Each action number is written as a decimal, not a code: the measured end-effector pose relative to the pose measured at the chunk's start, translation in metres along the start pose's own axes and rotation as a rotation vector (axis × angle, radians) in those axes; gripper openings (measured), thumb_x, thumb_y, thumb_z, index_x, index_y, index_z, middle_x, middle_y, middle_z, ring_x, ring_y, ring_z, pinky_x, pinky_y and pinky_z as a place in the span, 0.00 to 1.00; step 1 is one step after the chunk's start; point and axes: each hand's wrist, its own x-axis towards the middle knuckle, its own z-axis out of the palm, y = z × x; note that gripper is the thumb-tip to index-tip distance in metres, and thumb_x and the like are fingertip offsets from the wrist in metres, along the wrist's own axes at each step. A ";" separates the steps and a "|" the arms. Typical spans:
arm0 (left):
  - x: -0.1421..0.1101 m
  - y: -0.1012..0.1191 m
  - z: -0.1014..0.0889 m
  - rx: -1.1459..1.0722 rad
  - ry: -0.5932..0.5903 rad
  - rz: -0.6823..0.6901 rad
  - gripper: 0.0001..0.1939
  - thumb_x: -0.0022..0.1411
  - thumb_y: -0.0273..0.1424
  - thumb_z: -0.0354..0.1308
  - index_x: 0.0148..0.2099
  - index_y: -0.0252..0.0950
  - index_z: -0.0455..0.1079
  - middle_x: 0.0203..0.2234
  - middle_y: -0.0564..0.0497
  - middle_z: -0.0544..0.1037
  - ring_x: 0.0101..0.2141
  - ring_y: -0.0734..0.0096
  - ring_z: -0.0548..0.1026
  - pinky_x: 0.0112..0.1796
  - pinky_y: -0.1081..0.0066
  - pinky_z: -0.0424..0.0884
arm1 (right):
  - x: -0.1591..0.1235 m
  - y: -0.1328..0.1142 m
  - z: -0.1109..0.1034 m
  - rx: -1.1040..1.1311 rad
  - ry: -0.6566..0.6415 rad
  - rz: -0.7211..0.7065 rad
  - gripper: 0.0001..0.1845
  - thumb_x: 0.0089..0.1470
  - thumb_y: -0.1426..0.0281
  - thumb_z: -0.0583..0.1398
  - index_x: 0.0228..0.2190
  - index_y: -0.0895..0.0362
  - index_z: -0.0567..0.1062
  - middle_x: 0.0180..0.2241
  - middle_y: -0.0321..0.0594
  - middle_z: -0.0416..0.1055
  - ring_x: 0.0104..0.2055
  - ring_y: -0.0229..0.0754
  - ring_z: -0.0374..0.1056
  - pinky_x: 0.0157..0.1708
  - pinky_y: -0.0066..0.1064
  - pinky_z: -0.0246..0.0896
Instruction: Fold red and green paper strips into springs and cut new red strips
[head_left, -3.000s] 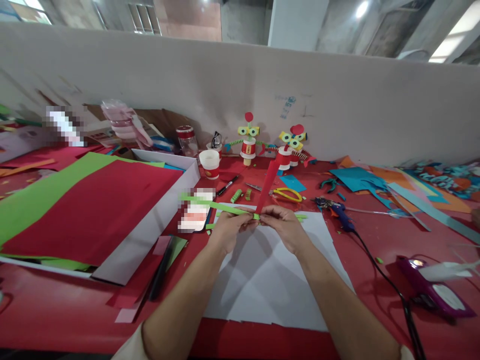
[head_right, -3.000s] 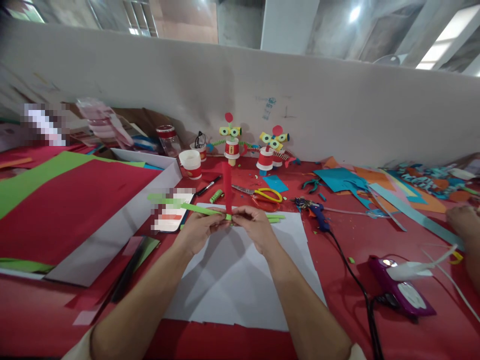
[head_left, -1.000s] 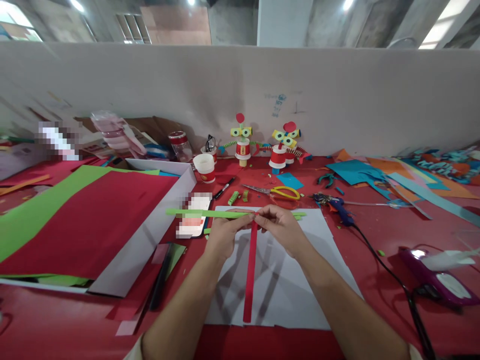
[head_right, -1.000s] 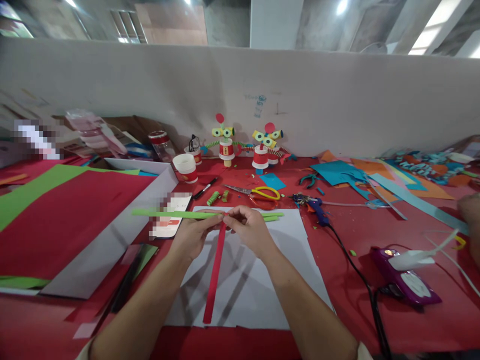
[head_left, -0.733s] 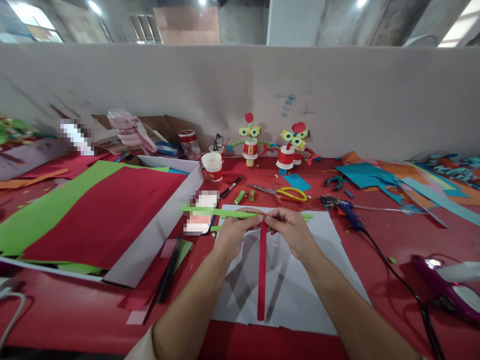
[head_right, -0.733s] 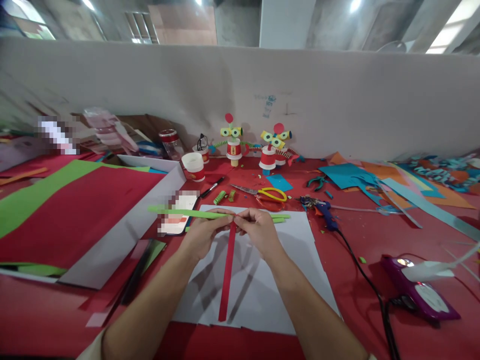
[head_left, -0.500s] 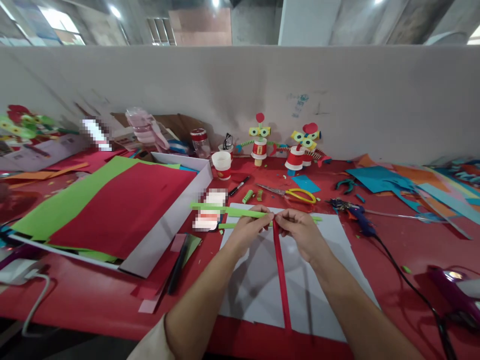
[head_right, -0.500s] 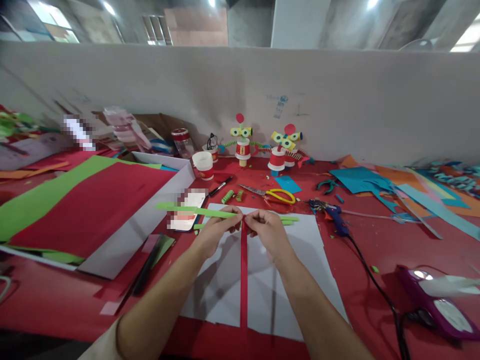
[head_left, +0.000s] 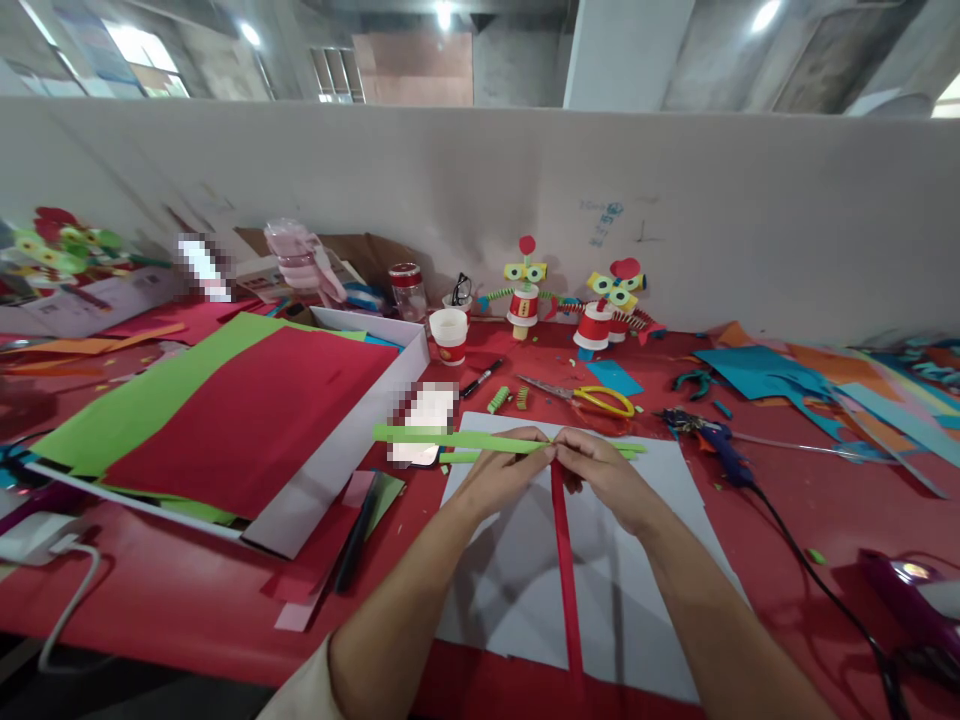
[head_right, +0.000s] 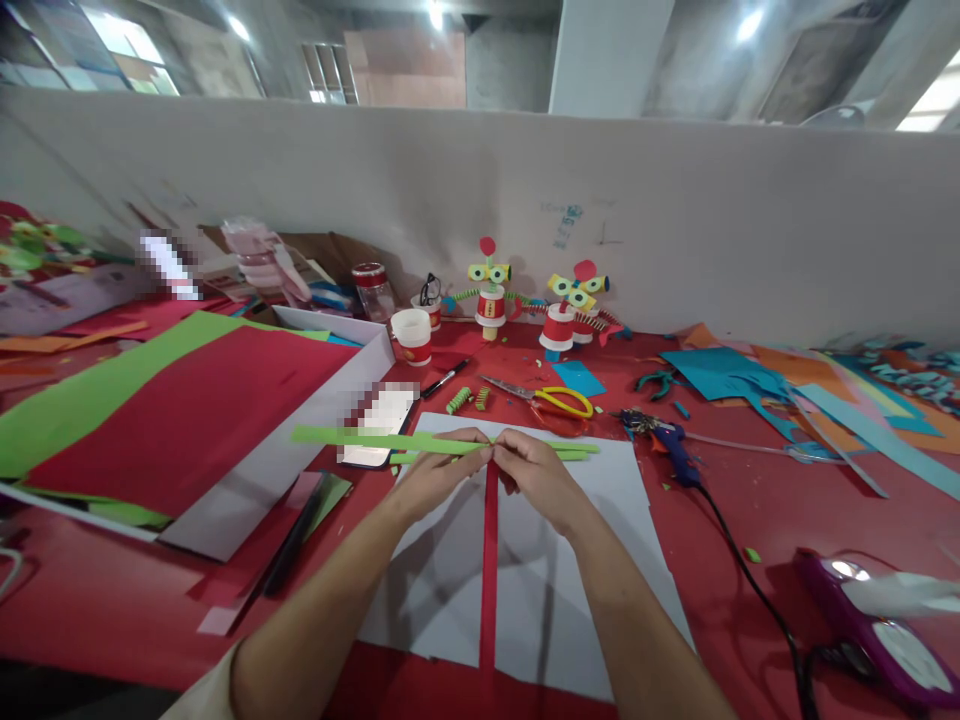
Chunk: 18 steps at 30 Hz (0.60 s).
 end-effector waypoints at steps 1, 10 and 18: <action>-0.001 0.000 0.000 -0.029 -0.003 0.002 0.12 0.60 0.38 0.52 0.28 0.36 0.65 0.21 0.56 0.62 0.26 0.73 0.60 0.30 0.72 0.57 | 0.000 -0.001 0.001 0.051 0.012 0.004 0.16 0.49 0.58 0.60 0.21 0.56 0.66 0.17 0.30 0.59 0.20 0.33 0.54 0.22 0.28 0.49; 0.003 -0.016 0.013 -0.482 0.113 -0.088 0.14 0.56 0.35 0.58 0.22 0.36 0.62 0.20 0.56 0.62 0.26 0.74 0.60 0.31 0.71 0.57 | -0.001 -0.003 0.011 0.262 0.077 0.055 0.16 0.48 0.59 0.60 0.20 0.56 0.66 0.17 0.31 0.61 0.19 0.32 0.52 0.20 0.26 0.45; 0.004 -0.019 0.017 -0.552 0.164 -0.083 0.11 0.54 0.32 0.59 0.23 0.36 0.63 0.20 0.57 0.61 0.25 0.75 0.59 0.29 0.72 0.57 | 0.001 0.002 0.014 0.191 0.123 -0.032 0.17 0.51 0.57 0.58 0.20 0.56 0.66 0.17 0.30 0.57 0.19 0.32 0.50 0.20 0.26 0.43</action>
